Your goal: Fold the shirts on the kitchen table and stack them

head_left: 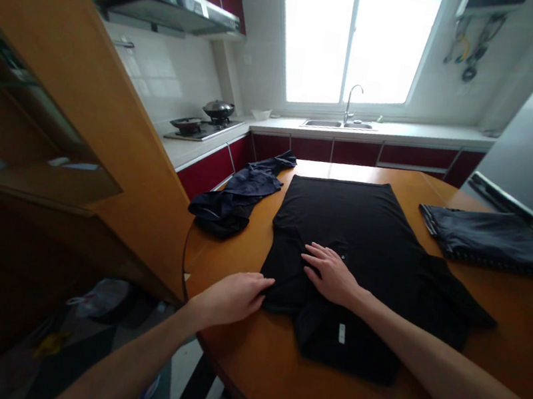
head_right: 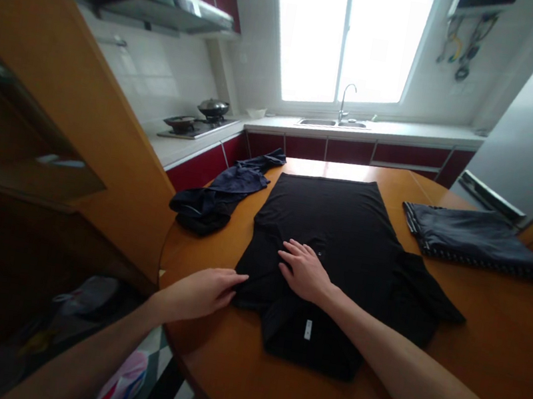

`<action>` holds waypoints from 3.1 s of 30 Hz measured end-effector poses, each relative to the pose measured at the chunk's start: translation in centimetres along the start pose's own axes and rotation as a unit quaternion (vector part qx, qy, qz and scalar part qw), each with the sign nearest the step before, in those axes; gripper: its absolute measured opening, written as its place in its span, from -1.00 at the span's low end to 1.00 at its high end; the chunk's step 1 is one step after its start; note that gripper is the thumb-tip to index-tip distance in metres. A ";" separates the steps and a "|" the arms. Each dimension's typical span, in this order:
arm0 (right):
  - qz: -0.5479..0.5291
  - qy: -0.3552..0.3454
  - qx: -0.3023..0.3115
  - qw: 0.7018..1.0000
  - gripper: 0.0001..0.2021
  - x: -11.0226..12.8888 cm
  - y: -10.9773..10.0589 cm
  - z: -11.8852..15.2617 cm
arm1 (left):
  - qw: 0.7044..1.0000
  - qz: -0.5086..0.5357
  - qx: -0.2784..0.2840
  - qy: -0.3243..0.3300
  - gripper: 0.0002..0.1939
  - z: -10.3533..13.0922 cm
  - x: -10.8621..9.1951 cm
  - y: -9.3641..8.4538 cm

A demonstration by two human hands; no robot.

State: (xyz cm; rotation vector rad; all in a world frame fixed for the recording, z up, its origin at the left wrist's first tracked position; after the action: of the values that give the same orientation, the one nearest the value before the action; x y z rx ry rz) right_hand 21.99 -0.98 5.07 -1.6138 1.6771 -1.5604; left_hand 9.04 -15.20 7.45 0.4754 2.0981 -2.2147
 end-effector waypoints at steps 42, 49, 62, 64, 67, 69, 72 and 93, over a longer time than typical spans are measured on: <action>0.003 0.023 0.011 1.000 -0.58 0.0 0.0 -0.1 | 0.990 -0.029 -0.014 -0.136 -0.24 -28.6 17.8 -0.7; 0.004 0.027 0.012 1.000 -0.56 0.3 -0.4 -0.2 | 0.990 -0.040 -0.061 -0.124 -0.35 -28.3 17.4 -3.9; 0.021 0.023 0.030 0.999 -0.52 0.4 0.0 -0.2 | 0.991 -0.041 -0.062 -0.110 -0.38 -20.4 14.0 0.5; 0.027 0.023 0.034 0.999 -0.52 0.5 0.0 -0.2 | 0.990 -0.029 -0.092 -0.101 -0.43 -20.5 14.2 -1.0; 0.030 0.025 0.033 0.999 -0.51 0.5 -0.1 -0.2 | 0.987 0.009 -0.157 -0.046 -0.58 -19.3 13.9 -3.4; 0.027 0.025 0.032 0.999 -0.51 0.4 -0.1 -0.2 | 0.984 0.059 -0.165 -0.034 -0.62 -18.1 14.3 -4.1; 0.023 0.022 0.032 0.999 -0.52 0.4 -0.1 -0.2 | 0.986 0.106 -0.127 -0.032 -0.61 -17.0 15.4 -3.7; 0.031 0.019 0.031 0.999 -0.52 0.4 -0.2 -0.2 | 0.994 -0.043 -0.097 -0.028 -0.56 -17.5 16.3 -2.0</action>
State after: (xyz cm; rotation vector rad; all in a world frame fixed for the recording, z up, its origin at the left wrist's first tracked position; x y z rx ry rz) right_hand 21.79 -1.22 5.46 -1.4973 1.6642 -1.6057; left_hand -3.78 4.90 4.67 0.3135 2.3133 -2.0116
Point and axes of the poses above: each hand's wrist, its own z-axis away from the middle knuckle, its own y-axis out of the palm, x = y × z, the point moved 8 cm from there along -z, towards the middle knuckle, and after that the axes turned 3 degrees about y, right-handed, at the moved point
